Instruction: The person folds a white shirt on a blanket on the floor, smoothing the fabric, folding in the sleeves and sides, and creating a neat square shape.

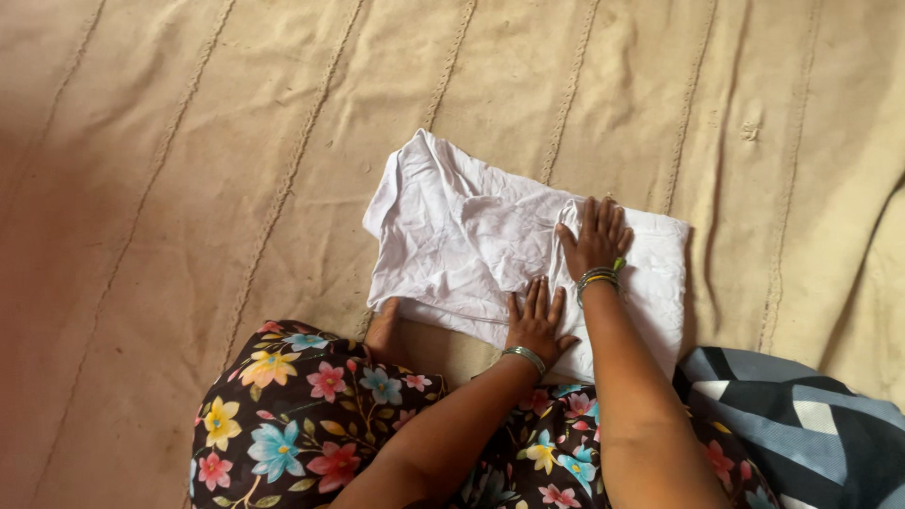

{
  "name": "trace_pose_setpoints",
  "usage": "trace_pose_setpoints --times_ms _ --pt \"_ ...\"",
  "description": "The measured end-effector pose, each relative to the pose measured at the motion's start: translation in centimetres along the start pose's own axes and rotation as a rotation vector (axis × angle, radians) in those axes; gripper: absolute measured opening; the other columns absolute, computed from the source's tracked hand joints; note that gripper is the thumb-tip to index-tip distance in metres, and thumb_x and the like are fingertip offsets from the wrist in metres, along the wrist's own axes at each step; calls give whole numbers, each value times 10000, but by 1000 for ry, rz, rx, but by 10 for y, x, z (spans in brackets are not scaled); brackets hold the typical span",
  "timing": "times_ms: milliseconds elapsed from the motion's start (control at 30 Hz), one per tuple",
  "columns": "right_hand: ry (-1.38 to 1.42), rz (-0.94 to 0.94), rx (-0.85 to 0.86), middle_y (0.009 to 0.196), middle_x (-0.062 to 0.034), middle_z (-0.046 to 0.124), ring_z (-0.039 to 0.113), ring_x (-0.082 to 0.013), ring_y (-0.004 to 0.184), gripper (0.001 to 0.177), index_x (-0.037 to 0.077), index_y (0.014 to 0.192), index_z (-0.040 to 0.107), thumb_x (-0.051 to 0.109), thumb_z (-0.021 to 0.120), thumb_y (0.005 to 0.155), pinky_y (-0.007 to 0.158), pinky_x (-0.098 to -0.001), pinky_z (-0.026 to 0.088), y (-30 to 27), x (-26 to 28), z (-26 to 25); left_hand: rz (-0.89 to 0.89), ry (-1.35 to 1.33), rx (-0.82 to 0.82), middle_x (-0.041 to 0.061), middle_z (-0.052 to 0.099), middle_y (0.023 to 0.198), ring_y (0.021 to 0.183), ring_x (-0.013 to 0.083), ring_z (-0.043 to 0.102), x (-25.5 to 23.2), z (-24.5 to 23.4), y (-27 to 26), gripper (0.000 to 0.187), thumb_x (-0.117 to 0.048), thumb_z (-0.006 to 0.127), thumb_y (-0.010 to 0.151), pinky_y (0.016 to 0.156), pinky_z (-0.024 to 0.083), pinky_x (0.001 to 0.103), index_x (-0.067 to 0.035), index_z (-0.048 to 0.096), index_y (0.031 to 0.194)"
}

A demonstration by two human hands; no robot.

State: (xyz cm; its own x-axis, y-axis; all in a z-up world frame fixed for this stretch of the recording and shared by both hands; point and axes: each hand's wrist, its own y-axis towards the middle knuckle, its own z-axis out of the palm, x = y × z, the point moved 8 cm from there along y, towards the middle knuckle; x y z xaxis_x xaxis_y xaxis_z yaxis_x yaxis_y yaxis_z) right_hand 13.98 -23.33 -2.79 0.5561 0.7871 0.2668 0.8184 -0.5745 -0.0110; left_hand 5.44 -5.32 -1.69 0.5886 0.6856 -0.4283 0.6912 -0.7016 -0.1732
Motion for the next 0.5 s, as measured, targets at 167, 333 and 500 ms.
trace_pose_setpoints --times_ms 167,333,500 --pt "21 6 -52 1706 -203 87 9 -413 1561 940 138 1651 174 697 448 947 1193 -646 -9 -8 11 5 19 -37 14 212 71 1697 1575 351 26 0 4 2 1025 -673 574 858 1178 26 682 -132 182 1635" --pt "-61 -178 121 1714 -160 74 -6 -395 1573 911 189 1643 166 712 421 942 1221 -607 -23 -17 60 22 10 33 119 163 60 1686 1561 347 -17 1 15 8 903 -644 496 908 1162 -6 706 -173 161 1602" --pt "58 -83 6 1740 -129 88 55 -356 1592 900 167 1659 143 703 339 963 1255 -572 13 6 31 -1 14 52 76 203 87 1697 1575 340 18 1 9 2 1004 -688 525 886 1192 19 676 -122 159 1629"
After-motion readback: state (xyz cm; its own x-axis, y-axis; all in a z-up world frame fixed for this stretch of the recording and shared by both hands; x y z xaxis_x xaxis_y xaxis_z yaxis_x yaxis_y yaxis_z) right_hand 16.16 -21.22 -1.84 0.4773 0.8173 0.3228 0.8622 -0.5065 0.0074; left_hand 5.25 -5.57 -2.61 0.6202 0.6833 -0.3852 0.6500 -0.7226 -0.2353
